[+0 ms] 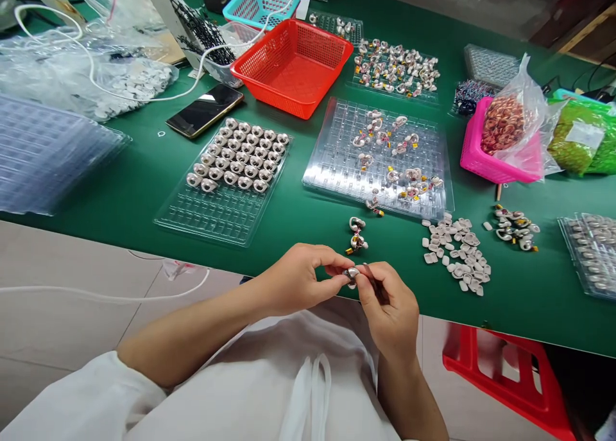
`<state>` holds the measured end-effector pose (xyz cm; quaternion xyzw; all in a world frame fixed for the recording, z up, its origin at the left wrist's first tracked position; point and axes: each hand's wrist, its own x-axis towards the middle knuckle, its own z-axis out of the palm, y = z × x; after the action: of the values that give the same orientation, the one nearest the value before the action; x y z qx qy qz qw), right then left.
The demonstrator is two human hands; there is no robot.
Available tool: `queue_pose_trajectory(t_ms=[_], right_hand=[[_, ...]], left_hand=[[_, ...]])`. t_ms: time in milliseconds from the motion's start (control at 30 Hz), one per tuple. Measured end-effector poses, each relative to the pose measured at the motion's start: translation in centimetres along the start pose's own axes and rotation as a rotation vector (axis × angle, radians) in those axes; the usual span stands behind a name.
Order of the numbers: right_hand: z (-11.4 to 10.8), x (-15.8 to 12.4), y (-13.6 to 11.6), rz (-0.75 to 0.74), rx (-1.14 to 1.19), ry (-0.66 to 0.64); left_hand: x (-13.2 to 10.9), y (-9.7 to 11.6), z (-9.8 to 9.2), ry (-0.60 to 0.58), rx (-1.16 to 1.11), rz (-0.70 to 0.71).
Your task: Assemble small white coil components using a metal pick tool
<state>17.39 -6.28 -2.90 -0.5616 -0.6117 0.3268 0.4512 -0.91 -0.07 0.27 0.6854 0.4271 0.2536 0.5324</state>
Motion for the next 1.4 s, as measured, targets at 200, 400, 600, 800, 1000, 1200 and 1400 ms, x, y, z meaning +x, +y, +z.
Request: queue_pose_trajectory(t_ms=[200,400,600,800,1000,1200,1400], right_hand=[[-0.6,0.5,0.0,-0.167,-0.107,-0.067],[-0.1,-0.1,0.4,-0.119,-0.047,0.016],[1.2,-0.9,1.1,-0.021,0.08,0.096],[0.9,-0.8,1.3,0.008,0.201,0.058],[0.2,-0.3,1.4,0.136,0.411,-0.021],[1.0,-0.2,1.6,0.354,0.725,0.016],[1.3,-0.3,1.9,0.408,0.705,0.051]], left_hand=[[0.1,-0.2,-0.2,-0.023,-0.058,-0.056],[0.1,-0.9,0.6,0.141,-0.21,-0.056],[0.0,-1.4,1.4,0.207,-0.284,0.218],[-0.1,-1.6,1.3,0.182,-0.252,0.246],[-0.1,-1.2,1.3,0.163,-0.206,0.224],[-0.1,-0.6,1.5,0.212,-0.156,0.213],[0.0,-0.5,1.7,0.218,-0.167,0.177]])
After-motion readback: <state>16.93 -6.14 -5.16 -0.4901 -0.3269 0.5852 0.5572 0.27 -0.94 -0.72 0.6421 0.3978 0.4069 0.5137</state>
